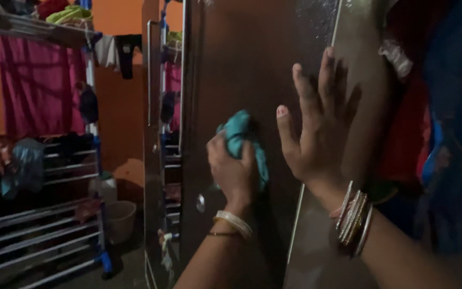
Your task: The person retrieves a cloth from a drawer and wipes the exterior surfaces of a dark wooden cabinet and wardrobe. They clean the drawer front, side panels, and door surfaces using a teal cloth.
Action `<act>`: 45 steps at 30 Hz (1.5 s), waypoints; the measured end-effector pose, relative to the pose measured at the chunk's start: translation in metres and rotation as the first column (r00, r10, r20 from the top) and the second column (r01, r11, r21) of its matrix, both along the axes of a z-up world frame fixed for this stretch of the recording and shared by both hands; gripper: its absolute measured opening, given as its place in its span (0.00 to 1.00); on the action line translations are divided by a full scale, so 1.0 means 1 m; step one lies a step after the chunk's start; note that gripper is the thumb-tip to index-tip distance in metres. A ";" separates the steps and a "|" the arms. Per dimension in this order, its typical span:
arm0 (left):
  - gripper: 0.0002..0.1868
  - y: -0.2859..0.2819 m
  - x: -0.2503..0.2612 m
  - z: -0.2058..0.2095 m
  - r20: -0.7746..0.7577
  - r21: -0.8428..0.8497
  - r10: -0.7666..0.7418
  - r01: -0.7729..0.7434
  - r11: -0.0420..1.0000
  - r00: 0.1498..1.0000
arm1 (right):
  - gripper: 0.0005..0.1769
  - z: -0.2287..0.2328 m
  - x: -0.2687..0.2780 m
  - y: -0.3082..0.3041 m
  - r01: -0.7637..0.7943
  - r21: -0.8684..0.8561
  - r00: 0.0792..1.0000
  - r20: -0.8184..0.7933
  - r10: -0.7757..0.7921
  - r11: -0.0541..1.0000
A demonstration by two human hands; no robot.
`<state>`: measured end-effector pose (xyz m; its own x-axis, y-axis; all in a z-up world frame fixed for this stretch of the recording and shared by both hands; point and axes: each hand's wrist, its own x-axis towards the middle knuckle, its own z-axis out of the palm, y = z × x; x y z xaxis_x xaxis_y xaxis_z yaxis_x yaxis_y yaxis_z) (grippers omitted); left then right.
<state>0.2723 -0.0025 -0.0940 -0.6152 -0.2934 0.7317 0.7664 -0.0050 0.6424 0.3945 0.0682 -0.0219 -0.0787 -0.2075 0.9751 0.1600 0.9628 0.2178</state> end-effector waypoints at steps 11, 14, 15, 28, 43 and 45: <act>0.30 0.004 -0.001 -0.083 -0.034 0.053 0.034 -0.032 0.998 0.999 | 0.29 -0.019 0.005 -0.031 0.579 0.483 0.722 0.070 -0.688 0.657; 0.30 -0.006 -0.018 -0.076 0.345 -0.018 0.034 -0.030 0.999 0.938 | 0.30 -0.023 0.005 -0.034 0.610 0.534 0.662 0.063 -0.747 0.586; 0.30 -0.005 -0.016 -0.076 0.399 -0.032 0.007 0.007 0.999 0.917 | 0.31 -0.022 0.004 -0.034 0.604 0.549 0.655 0.070 -0.752 0.578; 0.31 -0.012 -0.042 -0.135 0.667 0.013 -0.084 0.101 0.995 0.741 | 0.28 -0.028 -0.007 -0.026 0.617 0.544 0.656 0.044 -0.754 0.569; 0.29 -0.022 -0.026 -0.137 0.660 -0.045 -0.083 0.150 0.988 0.746 | 0.28 -0.027 -0.004 -0.035 0.712 0.549 0.583 -0.114 -0.804 0.438; 0.30 -0.008 -0.002 -0.123 0.178 0.026 -0.042 0.038 0.999 0.983 | 0.26 -0.025 -0.003 -0.034 0.686 0.542 0.632 -0.113 -0.767 0.485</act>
